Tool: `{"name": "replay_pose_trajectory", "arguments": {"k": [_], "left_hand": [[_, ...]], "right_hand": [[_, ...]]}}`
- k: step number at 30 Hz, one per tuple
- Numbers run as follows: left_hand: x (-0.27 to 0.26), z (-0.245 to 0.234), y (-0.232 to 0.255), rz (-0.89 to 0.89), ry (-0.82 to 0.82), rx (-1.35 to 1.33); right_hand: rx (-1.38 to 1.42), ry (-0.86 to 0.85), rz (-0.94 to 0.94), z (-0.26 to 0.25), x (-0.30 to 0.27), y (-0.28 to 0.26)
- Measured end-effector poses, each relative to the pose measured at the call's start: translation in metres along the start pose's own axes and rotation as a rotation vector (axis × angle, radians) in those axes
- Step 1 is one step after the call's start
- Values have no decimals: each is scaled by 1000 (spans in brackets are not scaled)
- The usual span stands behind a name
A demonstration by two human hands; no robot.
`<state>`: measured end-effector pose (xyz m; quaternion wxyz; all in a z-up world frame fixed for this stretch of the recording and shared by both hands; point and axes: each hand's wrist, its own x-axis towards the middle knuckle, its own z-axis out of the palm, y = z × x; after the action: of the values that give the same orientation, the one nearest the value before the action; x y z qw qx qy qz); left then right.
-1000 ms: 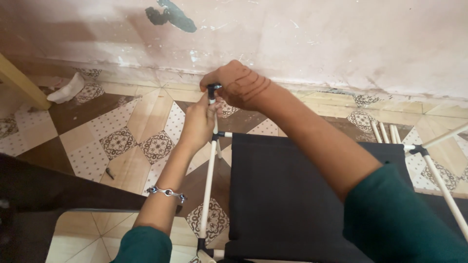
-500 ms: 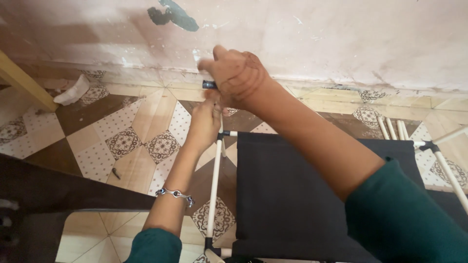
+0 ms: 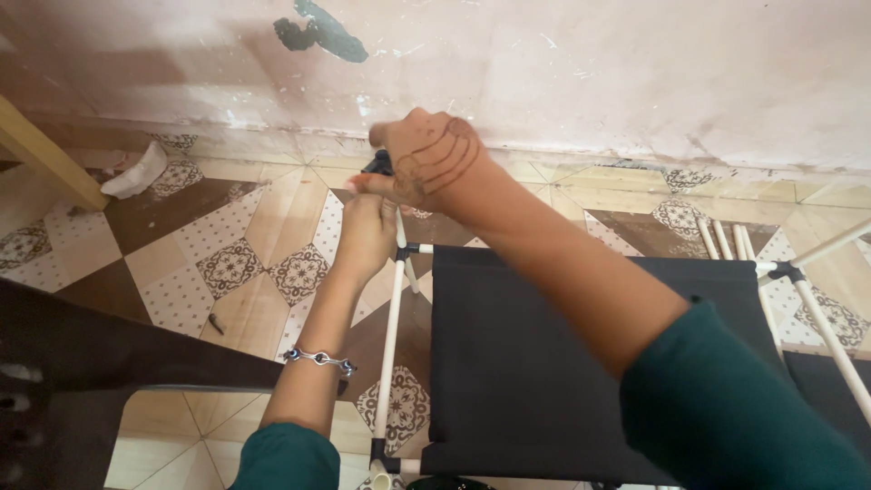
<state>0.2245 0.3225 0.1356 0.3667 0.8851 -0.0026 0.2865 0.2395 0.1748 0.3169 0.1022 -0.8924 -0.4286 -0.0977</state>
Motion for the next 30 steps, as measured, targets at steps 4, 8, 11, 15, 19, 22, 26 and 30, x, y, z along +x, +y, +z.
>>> {"name": "replay_pose_trajectory", "arguments": {"k": [4, 8, 11, 15, 19, 22, 26, 30], "left_hand": [[2, 1, 0, 7, 14, 58], [0, -13, 19, 49, -35, -197], [-2, -16, 36, 123, -25, -217], [-3, -17, 42, -39, -75, -34], [-3, -16, 43, 38, -24, -106], [-4, -24, 51, 51, -24, -145], [-6, -50, 74, -158, -230, -22], [-37, -96, 92, 24, -65, -42]], "right_hand": [[151, 41, -203, 3, 8, 1], [32, -69, -359, 6, 17, 19], [44, 232, -538, 15, 13, 28], [20, -7, -176, 29, 19, 24], [110, -216, -21, 36, 22, 30], [291, 188, -153, 45, -9, 40], [286, 309, -161, 61, -79, 48], [342, 259, -122, 74, -162, 39]]}}
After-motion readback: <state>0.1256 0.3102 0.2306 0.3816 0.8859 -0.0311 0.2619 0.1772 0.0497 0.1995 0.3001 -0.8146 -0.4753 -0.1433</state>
